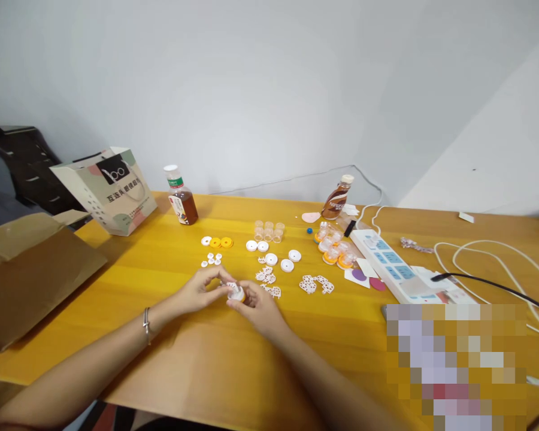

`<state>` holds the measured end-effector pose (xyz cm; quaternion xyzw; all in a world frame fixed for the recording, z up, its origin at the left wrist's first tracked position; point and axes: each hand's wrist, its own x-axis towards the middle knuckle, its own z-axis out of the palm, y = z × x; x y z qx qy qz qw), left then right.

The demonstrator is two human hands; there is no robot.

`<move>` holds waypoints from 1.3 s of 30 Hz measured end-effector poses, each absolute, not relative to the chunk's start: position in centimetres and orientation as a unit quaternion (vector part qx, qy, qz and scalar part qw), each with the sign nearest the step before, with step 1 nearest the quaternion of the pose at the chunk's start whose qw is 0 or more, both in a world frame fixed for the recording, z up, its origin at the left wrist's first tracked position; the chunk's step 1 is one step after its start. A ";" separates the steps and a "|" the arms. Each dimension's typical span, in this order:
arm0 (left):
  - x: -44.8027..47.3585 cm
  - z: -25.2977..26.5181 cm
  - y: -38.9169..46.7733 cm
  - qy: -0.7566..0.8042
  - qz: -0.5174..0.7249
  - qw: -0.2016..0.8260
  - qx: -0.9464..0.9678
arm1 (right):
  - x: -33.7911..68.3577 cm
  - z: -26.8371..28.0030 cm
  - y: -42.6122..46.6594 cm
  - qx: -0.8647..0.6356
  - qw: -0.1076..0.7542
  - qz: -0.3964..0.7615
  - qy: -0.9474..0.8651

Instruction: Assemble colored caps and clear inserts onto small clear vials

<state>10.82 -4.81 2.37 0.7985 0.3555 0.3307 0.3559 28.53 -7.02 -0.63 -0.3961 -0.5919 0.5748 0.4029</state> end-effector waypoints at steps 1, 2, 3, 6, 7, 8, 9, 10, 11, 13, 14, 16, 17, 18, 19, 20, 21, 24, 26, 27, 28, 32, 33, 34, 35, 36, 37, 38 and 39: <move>10.9 2.5 -4.7 0.355 0.337 0.366 0.792 | 28.5 -0.7 -7.0 -0.389 0.415 0.596 -0.567; 11.0 2.7 -4.5 0.351 0.339 0.378 0.787 | 28.5 -0.8 -6.9 -0.387 0.423 0.611 -0.546; 11.1 2.9 -4.1 0.348 0.342 0.389 0.782 | 28.5 -0.9 -6.8 -0.390 0.427 0.620 -0.529; 11.8 3.6 -2.0 0.359 0.357 0.375 0.776 | 28.5 -1.2 -6.6 -0.398 0.446 0.633 -0.492; 12.2 3.7 -0.9 0.376 0.361 0.346 0.780 | 28.5 -1.3 -6.5 -0.397 0.454 0.636 -0.482; 12.6 3.7 0.4 0.403 0.367 0.305 0.781 | 28.5 -1.4 -6.5 -0.394 0.459 0.640 -0.474; 13.2 3.7 1.7 0.435 0.368 0.264 0.778 | 28.5 -1.5 -6.5 -0.391 0.462 0.644 -0.467; 13.8 3.5 3.1 0.451 0.372 0.248 0.772 | 28.5 -1.6 -6.4 -0.389 0.464 0.648 -0.462; 14.5 3.2 4.5 0.461 0.374 0.240 0.768 | 28.5 -1.6 -6.4 -0.387 0.464 0.651 -0.458; 15.9 2.4 6.8 0.479 0.377 0.226 0.760 | 28.4 -1.6 -6.4 -0.387 0.462 0.656 -0.454; 16.6 2.1 7.8 0.486 0.378 0.222 0.756 | 28.4 -1.6 -6.5 -0.387 0.463 0.657 -0.452; 17.8 1.4 9.1 0.496 0.382 0.216 0.749 | 28.4 -1.5 -6.5 -0.387 0.465 0.659 -0.448; 18.2 1.2 9.4 0.500 0.384 0.215 0.746 | 28.5 -1.4 -6.5 -0.387 0.466 0.658 -0.447; 18.6 1.0 9.7 0.503 0.387 0.216 0.742 | 28.5 -1.3 -6.5 -0.387 0.467 0.658 -0.446; 18.8 0.8 9.8 0.505 0.390 0.217 0.739 | 28.5 -1.3 -6.5 -0.387 0.468 0.658 -0.446; 19.0 0.8 9.9 0.507 0.393 0.219 0.735 | 28.5 -1.2 -6.5 -0.387 0.467 0.658 -0.446; 19.0 0.7 9.8 0.509 0.397 0.222 0.731 | 28.4 -1.2 -6.5 -0.386 0.466 0.659 -0.446; 18.8 0.9 9.6 0.510 0.415 0.236 0.715 | 28.5 -1.2 -6.5 -0.386 0.467 0.663 -0.441; 18.1 1.4 9.0 0.504 0.430 0.254 0.705 | 28.5 -1.2 -6.5 -0.386 0.472 0.662 -0.436; 17.6 1.7 8.5 0.498 0.436 0.266 0.701 | 28.5 -1.2 -6.4 -0.386 0.475 0.661 -0.434; 16.9 2.1 7.7 0.490 0.440 0.278 0.699 | 28.5 -1.2 -6.4 -0.385 0.476 0.662 -0.433; 13.6 3.4 2.7 0.419 0.464 0.386 0.678 | 28.5 -1.3 -6.3 -0.386 0.474 0.659 -0.438; 12.9 3.5 1.2 0.404 0.488 0.415 0.653 | 28.5 -1.4 -6.2 -0.388 0.470 0.657 -0.443; 12.3 3.5 -0.3 0.398 0.501 0.432 0.635 | 28.4 -1.4 -6.2 -0.391 0.466 0.655 -0.448; 11.9 3.4 -1.6 0.395 0.505 0.446 0.625 | 28.4 -1.4 -6.2 -0.392 0.460 0.654 -0.455; 11.6 3.2 -2.8 0.393 0.500 0.457 0.622 | 28.4 -1.4 -6.2 -0.392 0.455 0.653 -0.462; 11.5 3.0 -3.6 0.390 0.490 0.463 0.628 | 28.4 -1.4 -6.2 -0.391 0.450 0.652 -0.468; 11.6 2.7 -4.2 0.389 0.486 0.459 0.634 | 28.4 -1.4 -6.2 -0.390 0.446 0.651 -0.475; 11.7 2.4 -4.5 0.388 0.480 0.451 0.644 | 28.4 -1.3 -6.2 -0.389 0.442 0.650 -0.480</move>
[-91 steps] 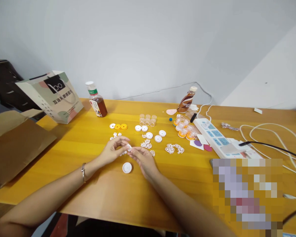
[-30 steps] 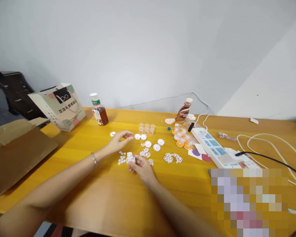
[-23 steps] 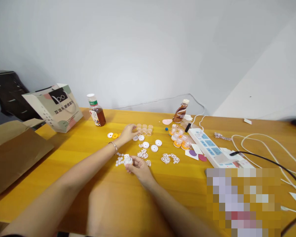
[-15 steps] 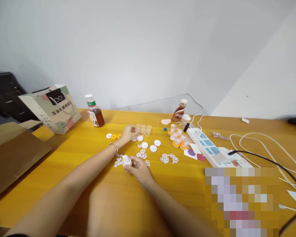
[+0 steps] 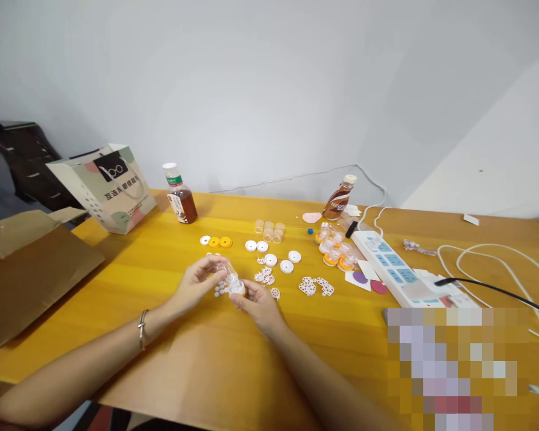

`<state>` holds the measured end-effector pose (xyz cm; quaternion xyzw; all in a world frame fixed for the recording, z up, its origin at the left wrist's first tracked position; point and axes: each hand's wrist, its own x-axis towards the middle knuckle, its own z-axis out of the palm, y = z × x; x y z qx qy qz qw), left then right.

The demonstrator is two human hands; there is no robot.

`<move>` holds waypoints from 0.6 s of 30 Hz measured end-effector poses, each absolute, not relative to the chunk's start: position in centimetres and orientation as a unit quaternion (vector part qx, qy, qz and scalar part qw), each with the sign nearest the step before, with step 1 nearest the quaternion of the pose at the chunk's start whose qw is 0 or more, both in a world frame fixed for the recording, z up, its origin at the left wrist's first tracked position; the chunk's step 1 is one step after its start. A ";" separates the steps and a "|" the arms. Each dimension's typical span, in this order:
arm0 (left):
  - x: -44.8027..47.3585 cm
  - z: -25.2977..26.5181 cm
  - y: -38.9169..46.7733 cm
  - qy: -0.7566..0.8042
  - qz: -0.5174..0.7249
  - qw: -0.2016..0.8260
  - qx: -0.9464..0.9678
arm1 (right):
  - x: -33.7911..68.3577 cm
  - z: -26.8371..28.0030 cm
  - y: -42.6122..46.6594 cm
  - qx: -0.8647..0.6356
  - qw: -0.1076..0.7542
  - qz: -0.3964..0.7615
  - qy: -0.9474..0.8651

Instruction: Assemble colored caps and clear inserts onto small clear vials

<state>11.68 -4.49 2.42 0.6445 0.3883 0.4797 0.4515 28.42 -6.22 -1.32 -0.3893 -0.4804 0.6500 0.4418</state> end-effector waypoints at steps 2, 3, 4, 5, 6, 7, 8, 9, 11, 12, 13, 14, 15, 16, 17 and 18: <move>12.0 1.9 -4.6 0.389 0.466 0.437 0.664 | 28.5 -1.2 -6.2 -0.391 0.436 0.646 -0.490; 12.1 1.7 -4.5 0.390 0.456 0.434 0.672 | 28.5 -1.1 -6.3 -0.392 0.434 0.644 -0.493; 12.2 1.6 -4.3 0.389 0.448 0.435 0.677 | 28.5 -1.0 -6.3 -0.393 0.433 0.643 -0.495; 12.3 1.5 -4.3 0.388 0.443 0.436 0.680 | 28.5 -0.9 -6.3 -0.393 0.432 0.641 -0.497; 12.3 1.5 -4.2 0.387 0.440 0.435 0.683 | 28.6 -0.8 -6.3 -0.393 0.431 0.640 -0.500; 12.3 1.5 -4.2 0.387 0.438 0.432 0.686 | 28.5 -0.8 -6.3 -0.393 0.430 0.639 -0.502; 12.2 1.6 -4.3 0.389 0.436 0.426 0.690 | 28.5 -0.7 -6.3 -0.394 0.429 0.637 -0.505; 12.1 1.6 -4.4 0.392 0.433 0.420 0.695 | 28.5 -0.7 -6.3 -0.395 0.429 0.635 -0.507; 12.0 1.7 -4.5 0.398 0.423 0.410 0.703 | 28.5 -0.7 -6.4 -0.397 0.429 0.631 -0.510; 12.0 1.8 -4.6 0.401 0.419 0.406 0.706 | 28.5 -0.6 -6.4 -0.398 0.429 0.630 -0.511; 12.0 1.8 -4.6 0.403 0.416 0.403 0.709 | 28.5 -0.6 -6.4 -0.399 0.428 0.630 -0.511; 11.9 1.9 -4.6 0.403 0.412 0.402 0.712 | 28.5 -0.5 -6.4 -0.401 0.426 0.630 -0.511; 11.9 1.9 -4.6 0.404 0.409 0.400 0.714 | 28.5 -0.5 -6.4 -0.403 0.424 0.629 -0.512; 11.9 1.9 -4.6 0.404 0.407 0.399 0.715 | 28.5 -0.4 -6.5 -0.405 0.422 0.628 -0.513; 11.9 1.9 -4.6 0.404 0.405 0.398 0.717 | 28.5 -0.3 -6.5 -0.407 0.420 0.628 -0.514; 11.9 1.9 -4.6 0.403 0.403 0.399 0.718 | 28.5 -0.3 -6.5 -0.408 0.419 0.627 -0.515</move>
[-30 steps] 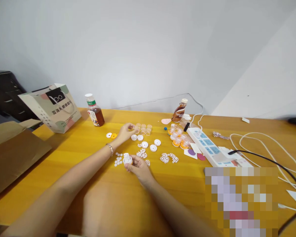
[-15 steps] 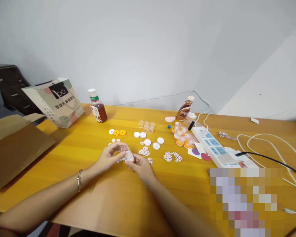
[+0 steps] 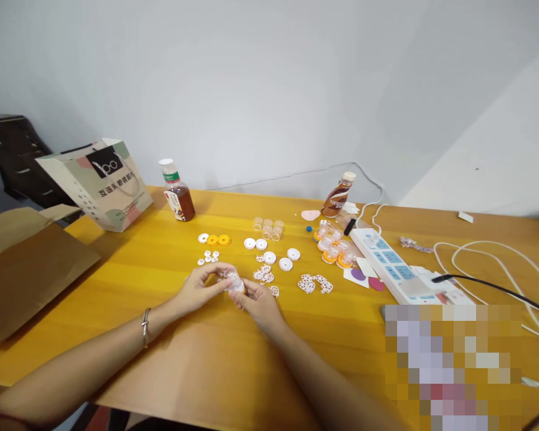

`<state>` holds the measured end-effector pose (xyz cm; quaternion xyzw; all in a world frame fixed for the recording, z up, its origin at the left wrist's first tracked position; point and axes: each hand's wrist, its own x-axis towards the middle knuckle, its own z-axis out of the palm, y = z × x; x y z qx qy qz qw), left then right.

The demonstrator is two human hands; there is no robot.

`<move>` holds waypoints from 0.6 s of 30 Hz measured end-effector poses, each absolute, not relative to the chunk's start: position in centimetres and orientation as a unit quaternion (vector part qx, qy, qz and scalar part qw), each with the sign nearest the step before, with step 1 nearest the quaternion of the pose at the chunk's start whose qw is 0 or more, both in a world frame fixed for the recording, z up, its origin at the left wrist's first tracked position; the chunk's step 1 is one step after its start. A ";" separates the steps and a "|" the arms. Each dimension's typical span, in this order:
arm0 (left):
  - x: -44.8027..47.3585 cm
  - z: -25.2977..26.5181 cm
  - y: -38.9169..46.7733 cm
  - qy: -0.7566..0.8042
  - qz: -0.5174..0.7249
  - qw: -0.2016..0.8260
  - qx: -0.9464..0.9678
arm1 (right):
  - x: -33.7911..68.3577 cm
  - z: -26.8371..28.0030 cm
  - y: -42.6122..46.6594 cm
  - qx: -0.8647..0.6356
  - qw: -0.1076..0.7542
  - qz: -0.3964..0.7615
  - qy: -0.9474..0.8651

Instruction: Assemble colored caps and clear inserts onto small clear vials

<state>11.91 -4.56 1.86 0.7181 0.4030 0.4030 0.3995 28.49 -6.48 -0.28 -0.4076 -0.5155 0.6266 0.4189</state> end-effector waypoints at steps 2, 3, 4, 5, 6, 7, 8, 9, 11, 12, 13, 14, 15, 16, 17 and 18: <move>11.8 1.8 -4.5 0.397 0.398 0.410 0.718 | 28.5 -0.2 -6.5 -0.408 0.417 0.624 -0.520; 11.7 1.9 -4.5 0.391 0.395 0.422 0.717 | 28.5 -0.2 -6.6 -0.408 0.415 0.624 -0.521; 11.6 1.9 -4.4 0.382 0.391 0.436 0.715 | 28.5 -0.2 -6.6 -0.408 0.412 0.625 -0.522; 11.5 1.9 -4.4 0.373 0.386 0.452 0.712 | 28.5 -0.2 -6.7 -0.406 0.410 0.629 -0.521; 11.4 1.9 -4.3 0.364 0.381 0.469 0.709 | 28.5 -0.3 -6.7 -0.402 0.408 0.636 -0.517; 11.3 1.9 -4.3 0.354 0.375 0.488 0.704 | 28.5 -0.5 -6.8 -0.396 0.408 0.646 -0.510; 11.2 2.0 -4.2 0.344 0.370 0.508 0.698 | 28.5 -0.6 -6.9 -0.387 0.408 0.660 -0.497; 11.1 2.0 -4.2 0.333 0.365 0.528 0.690 | 28.5 -0.7 -7.0 -0.377 0.409 0.678 -0.480; 10.9 2.0 -4.2 0.312 0.358 0.567 0.673 | 28.4 -1.0 -7.1 -0.348 0.408 0.721 -0.439; 10.8 2.0 -4.3 0.303 0.356 0.582 0.665 | 28.4 -1.0 -7.2 -0.333 0.405 0.741 -0.419; 10.8 2.1 -4.3 0.295 0.354 0.595 0.658 | 28.4 -1.1 -7.3 -0.318 0.401 0.759 -0.403; 10.8 2.1 -4.4 0.289 0.351 0.606 0.653 | 28.4 -1.1 -7.3 -0.307 0.399 0.771 -0.392; 10.8 2.2 -4.4 0.284 0.346 0.614 0.650 | 28.4 -1.1 -7.3 -0.301 0.398 0.776 -0.386; 10.8 2.3 -4.5 0.280 0.343 0.621 0.647 | 28.4 -1.1 -7.3 -0.302 0.398 0.776 -0.386; 10.8 2.3 -4.5 0.278 0.341 0.625 0.645 | 28.4 -1.0 -7.3 -0.309 0.400 0.770 -0.389; 10.9 2.4 -4.6 0.277 0.341 0.627 0.643 | 28.4 -1.0 -7.3 -0.320 0.405 0.760 -0.396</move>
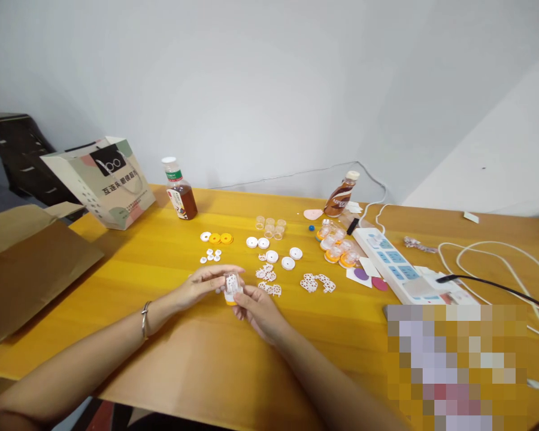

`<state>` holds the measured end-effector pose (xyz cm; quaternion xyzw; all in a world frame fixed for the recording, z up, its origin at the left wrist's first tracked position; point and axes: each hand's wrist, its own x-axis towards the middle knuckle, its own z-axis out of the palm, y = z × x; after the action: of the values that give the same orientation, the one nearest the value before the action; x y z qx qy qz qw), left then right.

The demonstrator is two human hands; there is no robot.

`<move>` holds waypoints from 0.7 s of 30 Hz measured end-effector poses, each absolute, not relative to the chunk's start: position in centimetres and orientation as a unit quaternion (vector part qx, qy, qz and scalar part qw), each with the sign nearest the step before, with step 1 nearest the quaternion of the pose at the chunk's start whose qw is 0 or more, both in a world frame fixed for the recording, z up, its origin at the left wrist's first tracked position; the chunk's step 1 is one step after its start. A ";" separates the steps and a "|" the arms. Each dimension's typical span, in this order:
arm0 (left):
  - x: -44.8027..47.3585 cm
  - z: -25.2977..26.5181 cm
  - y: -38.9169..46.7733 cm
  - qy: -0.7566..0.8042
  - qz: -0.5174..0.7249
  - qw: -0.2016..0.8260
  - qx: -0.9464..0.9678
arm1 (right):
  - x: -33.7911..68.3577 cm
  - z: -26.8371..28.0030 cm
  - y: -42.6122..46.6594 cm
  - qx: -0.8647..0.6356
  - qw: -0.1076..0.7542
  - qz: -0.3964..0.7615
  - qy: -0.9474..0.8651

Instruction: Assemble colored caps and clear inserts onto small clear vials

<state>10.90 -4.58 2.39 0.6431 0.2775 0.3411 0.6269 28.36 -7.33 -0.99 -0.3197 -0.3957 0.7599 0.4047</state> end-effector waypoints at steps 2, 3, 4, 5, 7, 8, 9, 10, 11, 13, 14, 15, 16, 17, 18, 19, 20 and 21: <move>11.1 2.4 -4.7 0.287 0.350 0.621 0.640 | 28.2 -0.9 -7.3 -0.346 0.412 0.733 -0.416; 11.3 2.3 -4.8 0.295 0.358 0.614 0.639 | 28.2 -0.8 -7.3 -0.359 0.413 0.719 -0.429; 11.4 2.2 -4.8 0.304 0.366 0.606 0.638 | 28.1 -0.7 -7.3 -0.369 0.413 0.703 -0.445; 11.6 2.1 -4.9 0.315 0.372 0.596 0.639 | 28.1 -0.6 -7.3 -0.378 0.413 0.688 -0.462; 11.9 1.9 -5.0 0.336 0.381 0.572 0.643 | 28.1 -0.3 -7.4 -0.392 0.414 0.657 -0.494; 12.0 1.8 -5.1 0.345 0.384 0.561 0.647 | 28.1 -0.2 -7.4 -0.396 0.416 0.645 -0.504; 12.0 1.7 -5.2 0.350 0.388 0.553 0.649 | 28.1 -0.1 -7.4 -0.399 0.417 0.637 -0.511; 12.0 1.8 -5.2 0.350 0.391 0.549 0.650 | 28.1 -0.1 -7.5 -0.402 0.417 0.633 -0.514; 12.0 1.8 -5.2 0.346 0.394 0.549 0.651 | 28.1 0.0 -7.5 -0.402 0.415 0.636 -0.511; 11.7 2.0 -5.1 0.321 0.392 0.569 0.648 | 28.0 -0.2 -7.7 -0.391 0.410 0.665 -0.487; 11.6 2.1 -5.1 0.303 0.383 0.592 0.641 | 27.9 -0.3 -7.7 -0.381 0.408 0.686 -0.467; 11.4 2.2 -5.0 0.283 0.370 0.622 0.630 | 27.8 -0.4 -7.8 -0.369 0.406 0.707 -0.446; 11.3 2.3 -5.0 0.264 0.356 0.653 0.614 | 27.7 -0.5 -7.8 -0.360 0.407 0.723 -0.426; 11.2 2.3 -5.0 0.248 0.346 0.678 0.599 | 27.7 -0.5 -7.8 -0.354 0.410 0.733 -0.412; 11.2 2.4 -5.0 0.243 0.344 0.689 0.590 | 27.6 -0.5 -7.8 -0.353 0.414 0.735 -0.404; 11.2 2.4 -5.0 0.248 0.352 0.682 0.591 | 27.7 -0.5 -7.7 -0.357 0.419 0.731 -0.403; 11.3 2.3 -5.1 0.262 0.367 0.661 0.600 | 27.7 -0.5 -7.7 -0.364 0.423 0.723 -0.406; 11.4 2.3 -5.1 0.281 0.385 0.632 0.611 | 27.7 -0.4 -7.6 -0.372 0.424 0.715 -0.413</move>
<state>11.39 -5.07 2.28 0.6110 0.2811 0.3846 0.6323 27.71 -7.58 -0.40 -0.3716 -0.4130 0.7151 0.4241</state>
